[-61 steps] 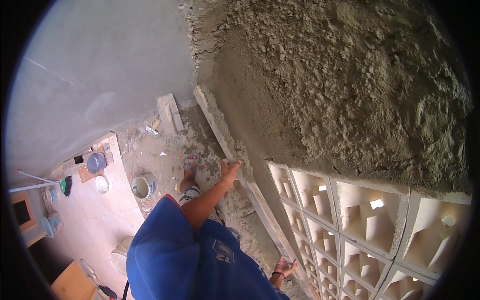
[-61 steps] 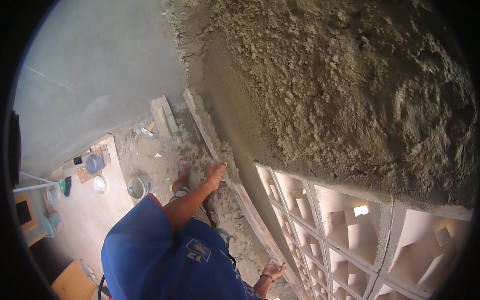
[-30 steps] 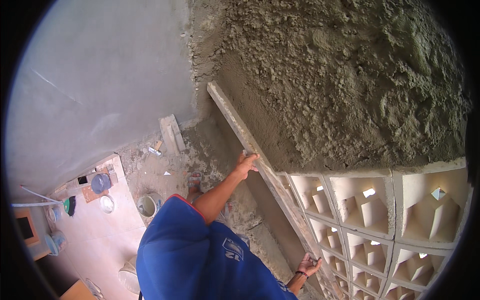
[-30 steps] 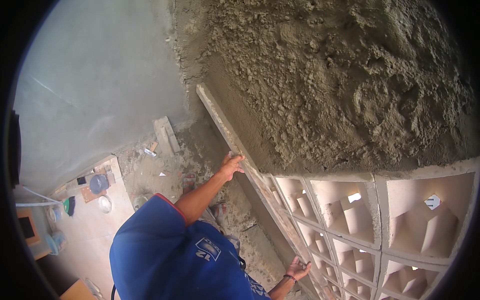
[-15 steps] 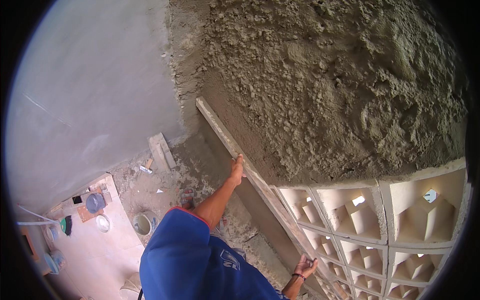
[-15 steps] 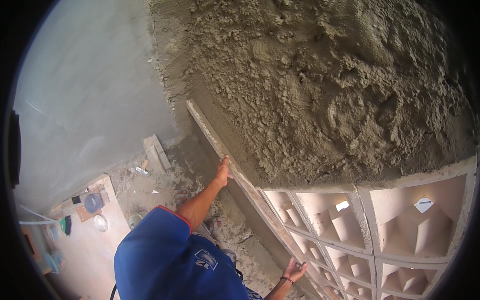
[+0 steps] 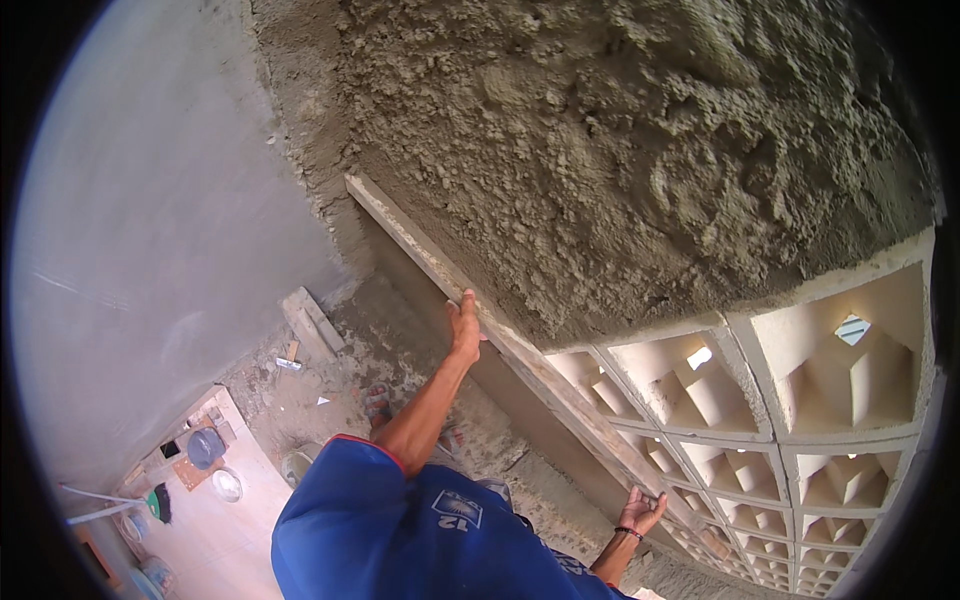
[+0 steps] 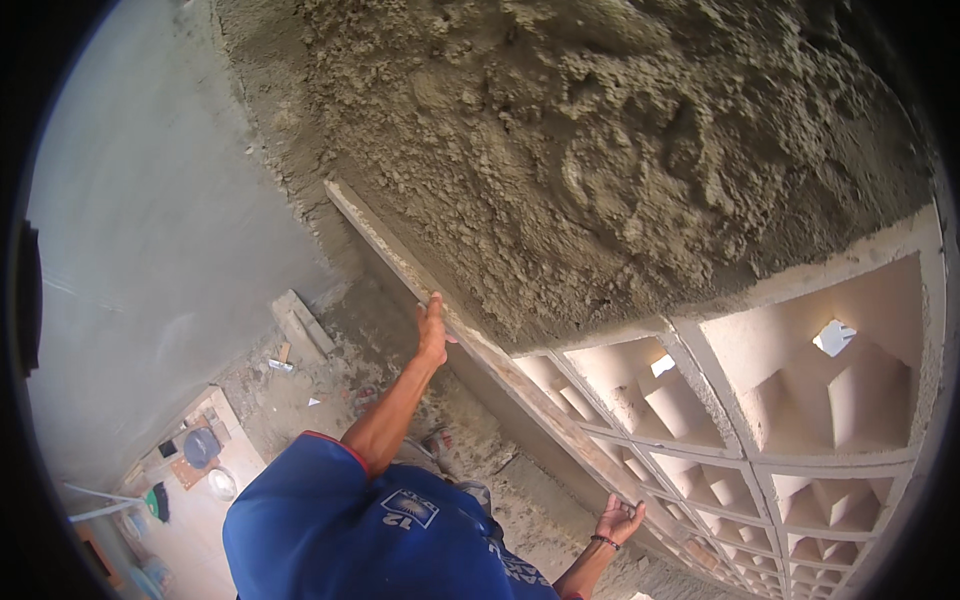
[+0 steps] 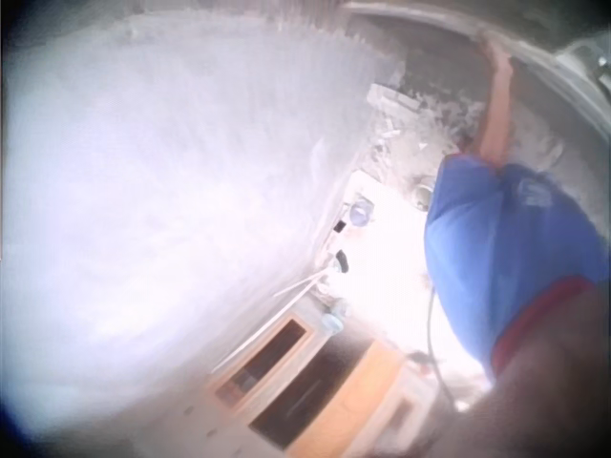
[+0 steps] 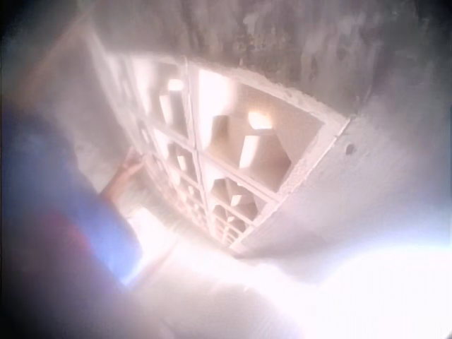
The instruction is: The person scoops wet cement from a bucket with a trowel and applies it to a wall section above decorative blocks. They then use a long wooden straightedge to level and smooth the applied cement along the wall.
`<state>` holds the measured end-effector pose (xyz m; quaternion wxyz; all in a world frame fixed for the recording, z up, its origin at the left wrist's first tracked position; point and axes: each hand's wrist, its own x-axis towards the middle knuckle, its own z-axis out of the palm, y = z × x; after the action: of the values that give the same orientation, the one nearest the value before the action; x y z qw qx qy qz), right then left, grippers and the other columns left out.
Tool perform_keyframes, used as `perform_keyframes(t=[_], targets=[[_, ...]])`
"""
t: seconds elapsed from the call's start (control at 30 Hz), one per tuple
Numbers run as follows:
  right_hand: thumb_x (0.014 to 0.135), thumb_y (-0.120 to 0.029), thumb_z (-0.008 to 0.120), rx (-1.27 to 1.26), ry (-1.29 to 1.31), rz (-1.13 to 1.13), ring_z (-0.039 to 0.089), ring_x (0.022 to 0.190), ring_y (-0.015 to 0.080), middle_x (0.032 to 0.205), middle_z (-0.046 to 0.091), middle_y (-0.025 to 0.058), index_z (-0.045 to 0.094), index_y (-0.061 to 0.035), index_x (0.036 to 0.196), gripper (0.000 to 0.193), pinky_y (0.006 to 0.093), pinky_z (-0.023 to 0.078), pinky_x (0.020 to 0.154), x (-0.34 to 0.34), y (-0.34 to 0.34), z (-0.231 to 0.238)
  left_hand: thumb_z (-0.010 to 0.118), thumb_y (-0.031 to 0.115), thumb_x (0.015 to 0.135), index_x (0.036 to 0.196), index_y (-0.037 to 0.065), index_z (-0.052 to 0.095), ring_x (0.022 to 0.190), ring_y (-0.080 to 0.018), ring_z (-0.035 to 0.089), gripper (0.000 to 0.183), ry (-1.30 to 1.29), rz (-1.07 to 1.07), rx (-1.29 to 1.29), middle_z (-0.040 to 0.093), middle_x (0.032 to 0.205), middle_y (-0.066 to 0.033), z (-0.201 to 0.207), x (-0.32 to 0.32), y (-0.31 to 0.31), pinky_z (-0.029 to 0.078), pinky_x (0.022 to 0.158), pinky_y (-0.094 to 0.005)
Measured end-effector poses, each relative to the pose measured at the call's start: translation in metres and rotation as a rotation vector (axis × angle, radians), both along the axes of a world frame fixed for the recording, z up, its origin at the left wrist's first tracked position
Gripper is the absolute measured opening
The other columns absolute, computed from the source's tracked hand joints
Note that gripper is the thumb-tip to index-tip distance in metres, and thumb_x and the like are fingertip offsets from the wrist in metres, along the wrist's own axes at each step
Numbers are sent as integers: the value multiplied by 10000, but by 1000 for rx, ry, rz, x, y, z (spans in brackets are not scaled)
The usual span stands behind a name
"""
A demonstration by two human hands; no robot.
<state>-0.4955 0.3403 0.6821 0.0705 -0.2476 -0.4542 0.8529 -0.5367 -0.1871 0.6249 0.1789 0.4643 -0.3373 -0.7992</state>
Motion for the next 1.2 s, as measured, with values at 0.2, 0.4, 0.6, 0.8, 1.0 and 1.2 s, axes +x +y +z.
perform_keyframes(t=[0.2,0.4,0.6,0.8,1.0,1.2], targets=[[796,-381,759,-5,-23,-43,494,1144,241,1242,515,96,503,-125,1187,532,430,401,1000,0,6,13,531,617,875,1507,-18,-42,1337,-346,339,1063,-19,6,-57,196,1540,-222,35,-3,1,554,664,-354],[786,-410,765,25,-45,-58,509,1129,232,1226,544,51,526,-161,1170,516,445,399,1000,0,11,27,532,591,887,1497,-51,-5,1250,-337,432,1036,-63,-8,-100,259,1499,-237,61,-3,3,555,611,-323],[795,-414,757,9,-2,-93,520,1119,249,1210,558,44,530,-177,1173,500,435,417,968,0,29,32,536,560,894,1489,-70,45,1160,-311,503,996,-58,11,-111,316,1459,-249,87,-3,11,543,564,-295],[794,-399,761,-11,5,-129,516,1139,254,1243,534,59,529,-168,1188,513,442,410,982,2,30,46,522,563,903,1491,-56,-60,1249,-330,430,1033,11,-9,-60,299,1490,-216,93,-1,14,528,638,-364],[804,-395,751,8,57,-116,514,1160,250,1280,522,88,531,-153,1190,506,421,409,994,3,35,63,538,505,916,1481,-42,154,924,-211,562,875,1,81,-88,363,1430,-206,107,-3,23,522,525,-317],[813,-382,742,-32,76,-91,512,1188,254,1295,527,104,532,-130,1204,511,437,405,1026,2,49,66,526,536,915,1473,-45,42,1046,-257,499,939,68,13,-115,369,1423,-208,111,-1,23,524,550,-332]])
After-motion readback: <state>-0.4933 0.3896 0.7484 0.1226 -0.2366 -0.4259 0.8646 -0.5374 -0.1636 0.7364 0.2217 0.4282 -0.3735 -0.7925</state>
